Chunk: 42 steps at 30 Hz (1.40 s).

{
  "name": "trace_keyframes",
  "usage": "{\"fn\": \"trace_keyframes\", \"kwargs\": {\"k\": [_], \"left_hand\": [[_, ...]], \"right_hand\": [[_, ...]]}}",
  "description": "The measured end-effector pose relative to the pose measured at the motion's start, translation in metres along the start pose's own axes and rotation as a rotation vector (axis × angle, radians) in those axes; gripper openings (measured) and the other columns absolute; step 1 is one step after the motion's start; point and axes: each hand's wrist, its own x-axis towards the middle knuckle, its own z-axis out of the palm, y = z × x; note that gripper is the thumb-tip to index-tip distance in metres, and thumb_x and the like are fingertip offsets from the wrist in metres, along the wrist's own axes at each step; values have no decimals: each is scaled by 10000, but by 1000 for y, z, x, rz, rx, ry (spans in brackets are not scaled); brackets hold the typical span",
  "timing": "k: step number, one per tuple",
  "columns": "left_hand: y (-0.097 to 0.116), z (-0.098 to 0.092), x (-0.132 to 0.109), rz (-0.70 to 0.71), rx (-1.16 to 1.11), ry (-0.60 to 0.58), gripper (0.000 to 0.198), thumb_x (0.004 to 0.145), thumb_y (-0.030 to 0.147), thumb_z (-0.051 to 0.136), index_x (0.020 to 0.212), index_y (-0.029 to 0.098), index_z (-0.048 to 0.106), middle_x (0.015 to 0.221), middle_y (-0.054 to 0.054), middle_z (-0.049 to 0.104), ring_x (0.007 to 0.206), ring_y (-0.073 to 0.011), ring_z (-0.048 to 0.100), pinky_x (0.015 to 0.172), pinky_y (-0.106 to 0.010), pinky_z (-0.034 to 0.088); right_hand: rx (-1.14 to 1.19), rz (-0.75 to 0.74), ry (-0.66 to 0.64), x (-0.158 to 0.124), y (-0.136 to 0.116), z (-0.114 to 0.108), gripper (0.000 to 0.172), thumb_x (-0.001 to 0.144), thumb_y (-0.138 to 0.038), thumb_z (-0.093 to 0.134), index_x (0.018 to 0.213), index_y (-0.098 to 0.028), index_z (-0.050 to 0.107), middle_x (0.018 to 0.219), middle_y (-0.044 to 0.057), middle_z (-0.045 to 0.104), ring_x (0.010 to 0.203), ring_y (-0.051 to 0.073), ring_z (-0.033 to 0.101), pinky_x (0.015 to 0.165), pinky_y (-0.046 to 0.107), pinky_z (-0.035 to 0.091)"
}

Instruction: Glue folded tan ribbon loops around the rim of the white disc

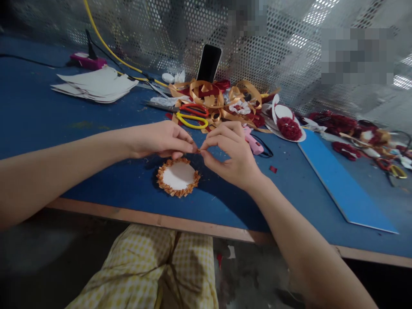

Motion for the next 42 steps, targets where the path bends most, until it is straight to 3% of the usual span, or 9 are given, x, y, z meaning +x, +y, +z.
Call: {"fn": "trace_keyframes", "kwargs": {"k": [3,7,14,23,30,42], "left_hand": [[2,-11,-2,69,258,43,403,775,426,758,1106,198,752,828,-40,698,807,-199,627,679,-267,380],[1,-14,-4,69,529,-27,633,716,505,788,1264,202,698,1142,-84,718,1084,-267,630,843,-264,422],[-11,0,-1,115,648,-96,719,686,510,793,1310,176,667,1301,-141,644,1164,-314,589,981,-321,440],[-7,-1,-2,83,728,-135,795,721,544,737,1419,188,602,1385,-141,612,1217,-334,576,1043,-368,433],[-10,1,-2,102,689,-69,706,686,505,788,1317,208,675,1307,-130,662,1150,-326,605,982,-352,441],[-13,4,-1,96,503,19,414,593,368,868,972,232,775,925,-70,726,1078,-322,635,868,-323,426]], "right_hand": [[62,-15,-133,0,3,-2,79,946,-292,653,879,-304,694,923,45,725,1012,285,616,987,534,477],[172,-88,-337,-2,6,-1,64,975,-274,628,945,-288,683,982,42,724,1062,267,594,1026,515,451],[192,-83,-430,-2,4,-1,85,992,-297,603,948,-300,676,995,45,709,1085,275,576,1036,516,452],[218,-116,-468,0,5,-4,62,966,-273,631,934,-266,683,975,54,707,1094,273,557,1018,478,446],[221,-104,-477,-1,4,-4,66,954,-262,641,915,-266,694,980,55,711,1103,277,564,1019,469,429],[259,-134,-398,0,5,-6,65,927,-236,698,913,-280,744,911,42,723,1037,264,589,977,459,476]]}}
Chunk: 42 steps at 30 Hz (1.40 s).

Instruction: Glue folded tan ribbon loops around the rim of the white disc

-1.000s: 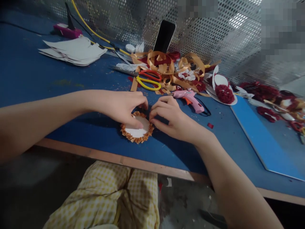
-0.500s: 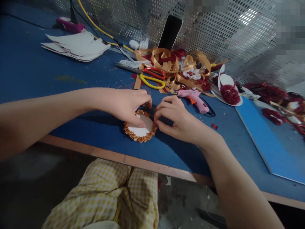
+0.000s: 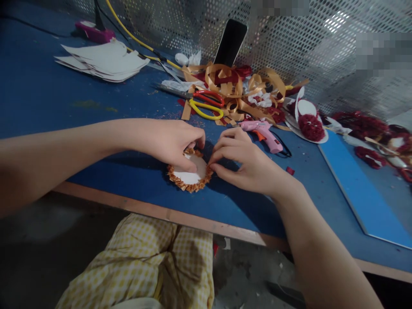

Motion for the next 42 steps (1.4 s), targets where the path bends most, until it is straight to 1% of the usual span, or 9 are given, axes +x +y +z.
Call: {"fn": "trace_keyframes", "kwargs": {"k": [9,13,16,20,28,32,35,37,42], "left_hand": [[1,-4,1,-28,-3,-43,278,611,360,850,834,209,783,809,-80,698,953,-316,655,793,-341,408],[11,-10,-2,-33,-1,-37,315,660,390,814,906,198,770,822,-66,684,870,-275,643,759,-333,392],[12,-10,-1,4,-39,5,360,727,426,765,995,187,738,853,-53,689,821,-234,621,728,-314,388],[8,-6,3,76,-105,102,342,787,397,713,1041,169,704,910,-39,704,805,-192,605,733,-284,403],[3,6,5,81,-402,178,362,796,482,785,978,169,775,917,-22,751,850,-188,646,763,-273,459],[6,11,5,52,-662,179,358,732,443,865,959,173,801,967,-34,780,893,-188,675,805,-276,499],[10,11,4,-10,-781,158,370,681,421,919,928,167,809,957,-44,790,898,-187,688,833,-285,510],[11,10,3,-31,-865,130,389,653,415,946,920,166,810,975,-51,796,919,-190,697,866,-291,515],[7,6,1,-62,-895,49,373,653,399,957,907,173,804,961,-48,792,890,-174,697,830,-274,510]], "right_hand": [[15,47,267,-1,8,2,69,907,-233,718,908,-291,755,830,6,747,874,226,665,951,452,532],[37,209,484,-6,12,5,10,916,-277,734,920,-269,738,872,24,753,848,214,702,876,395,566],[75,335,546,-8,10,5,111,968,-339,683,913,-256,732,846,27,747,791,192,700,805,350,569],[141,359,488,-6,5,2,215,1003,-362,617,900,-246,766,818,27,767,810,195,719,814,337,577],[407,474,264,-8,17,11,448,1046,-534,480,1030,-209,789,1142,72,782,1122,233,686,1027,376,523],[608,531,256,-5,22,15,662,1021,-724,407,623,-225,583,696,25,614,699,178,557,729,349,500],[624,571,394,-1,19,12,740,945,-800,507,490,-246,328,501,-32,303,516,128,286,543,339,307],[673,557,535,2,16,7,755,903,-781,611,470,-250,295,474,-46,243,488,115,235,521,340,259],[971,494,854,3,16,-9,732,807,-667,809,511,-245,290,484,-69,224,471,101,273,499,309,440]]}}
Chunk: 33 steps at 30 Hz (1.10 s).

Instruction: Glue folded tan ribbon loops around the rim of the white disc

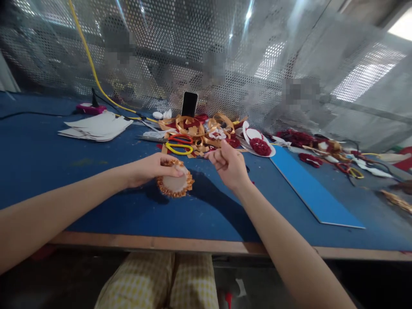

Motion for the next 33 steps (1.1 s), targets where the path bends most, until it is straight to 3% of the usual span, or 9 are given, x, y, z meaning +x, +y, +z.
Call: {"fn": "trace_keyframes", "kwargs": {"k": [4,8,11,15,19,24,26,30,33], "left_hand": [[0,-2,-1,-76,89,-8,365,652,387,957,892,165,795,897,-39,780,805,-163,684,745,-264,490],[1,0,-2,-76,87,9,377,651,385,954,910,165,792,937,-49,793,815,-174,697,750,-266,504],[2,1,-2,-64,96,17,375,647,377,955,906,162,789,927,-51,791,817,-176,700,748,-262,512],[2,1,-2,-44,87,22,356,679,379,932,928,166,793,944,-59,799,830,-187,713,774,-275,540],[0,-1,0,-29,59,19,360,666,361,941,937,172,796,958,-55,804,836,-184,719,776,-269,552],[-2,-3,3,-36,35,35,342,701,356,931,964,178,802,986,-61,807,828,-165,716,764,-250,550],[-3,-3,3,-37,26,39,345,686,343,937,957,176,804,999,-67,808,838,-167,718,767,-249,548],[-3,-3,3,-43,35,63,373,623,297,950,945,173,806,986,-68,809,843,-185,721,757,-260,543],[-5,-4,5,-40,67,57,327,651,318,929,925,187,810,948,-51,805,816,-174,714,743,-256,530]], "right_hand": [[181,128,41,6,-8,-20,689,729,-570,915,604,-231,328,508,-114,226,397,44,89,294,218,175],[254,167,53,12,-10,-34,662,686,-541,939,640,-242,350,464,-135,247,386,42,65,295,215,139],[180,245,2,12,-10,-32,442,742,-579,868,784,-233,595,541,-100,529,383,37,96,316,228,86],[-54,430,-339,1,-5,-22,488,859,-579,752,1189,-219,755,1126,82,807,417,13,138,354,249,71],[-261,524,-618,-7,0,-20,520,745,-539,886,1068,-139,807,711,44,752,434,30,324,407,214,175],[-286,406,-500,-3,2,-26,402,756,-542,884,764,-158,768,514,-43,528,465,65,390,433,209,248],[-164,276,-401,-1,2,-25,358,760,-506,891,734,-183,739,626,-20,600,554,86,491,502,221,382],[42,106,-293,1,0,-19,337,783,-489,860,732,-228,652,1148,36,761,1123,194,689,980,362,550],[122,152,-243,-1,-6,-18,326,822,-498,804,776,-260,586,863,-15,723,940,195,719,992,433,569]]}}
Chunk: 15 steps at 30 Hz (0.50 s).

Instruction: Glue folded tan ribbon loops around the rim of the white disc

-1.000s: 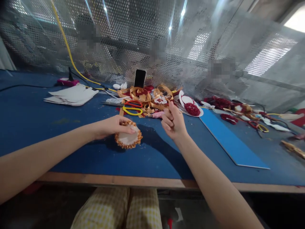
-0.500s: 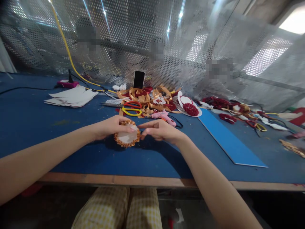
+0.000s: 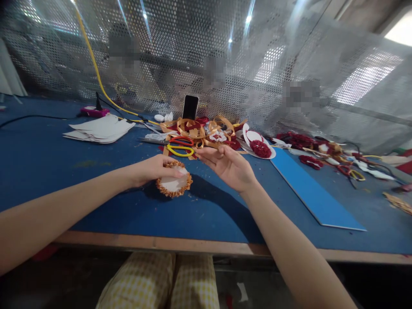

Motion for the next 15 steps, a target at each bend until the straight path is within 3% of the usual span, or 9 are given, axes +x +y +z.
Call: {"fn": "trace_keyframes", "kwargs": {"k": [1,3,4,6,8,10,12,15], "left_hand": [[-1,-1,1,-1,14,-6,318,667,340,921,925,191,810,942,-50,804,811,-173,715,740,-257,529],[-3,-3,2,-11,56,-13,340,686,397,908,932,187,803,934,-61,801,806,-186,720,723,-266,531],[-4,-4,3,-18,85,-17,367,693,426,901,947,181,797,935,-70,799,808,-197,725,711,-272,532],[-4,-6,2,-17,155,-34,430,712,459,879,1021,176,784,965,-84,799,830,-217,734,694,-277,528],[-1,-7,1,12,263,-66,462,735,443,856,1108,181,778,1048,-88,800,897,-226,740,716,-270,525],[5,-7,-2,58,393,-119,422,756,375,824,1139,201,792,1140,-77,797,1000,-231,736,783,-261,524],[10,-5,-5,96,457,-176,362,765,285,780,1119,214,812,1201,-64,794,1106,-235,721,874,-255,519],[14,-2,-8,119,401,-205,383,765,213,734,1141,211,809,1227,-66,793,1155,-230,712,949,-267,519]], "right_hand": [[24,19,23,-1,-2,-1,314,828,-487,804,795,-268,582,680,-57,610,723,163,664,875,399,597],[69,51,67,-3,-6,-4,306,831,-472,819,826,-273,587,520,-117,323,446,105,364,568,284,514],[81,62,88,-3,-8,-7,312,827,-470,830,835,-271,589,518,-125,242,420,93,233,463,247,409],[75,64,143,-1,-10,-11,345,798,-475,860,838,-263,592,537,-125,205,432,83,129,383,223,248],[57,46,200,2,-9,-13,385,749,-477,901,816,-252,596,540,-122,224,438,73,139,366,213,215],[49,7,259,7,-6,-13,389,728,-471,919,796,-240,613,535,-116,284,441,63,224,368,196,262],[38,-35,309,11,0,-12,365,715,-451,933,807,-230,657,564,-95,440,488,59,401,429,181,401],[4,-51,339,13,9,-8,382,653,-414,978,893,-220,752,769,-23,720,673,89,649,650,224,599]]}}
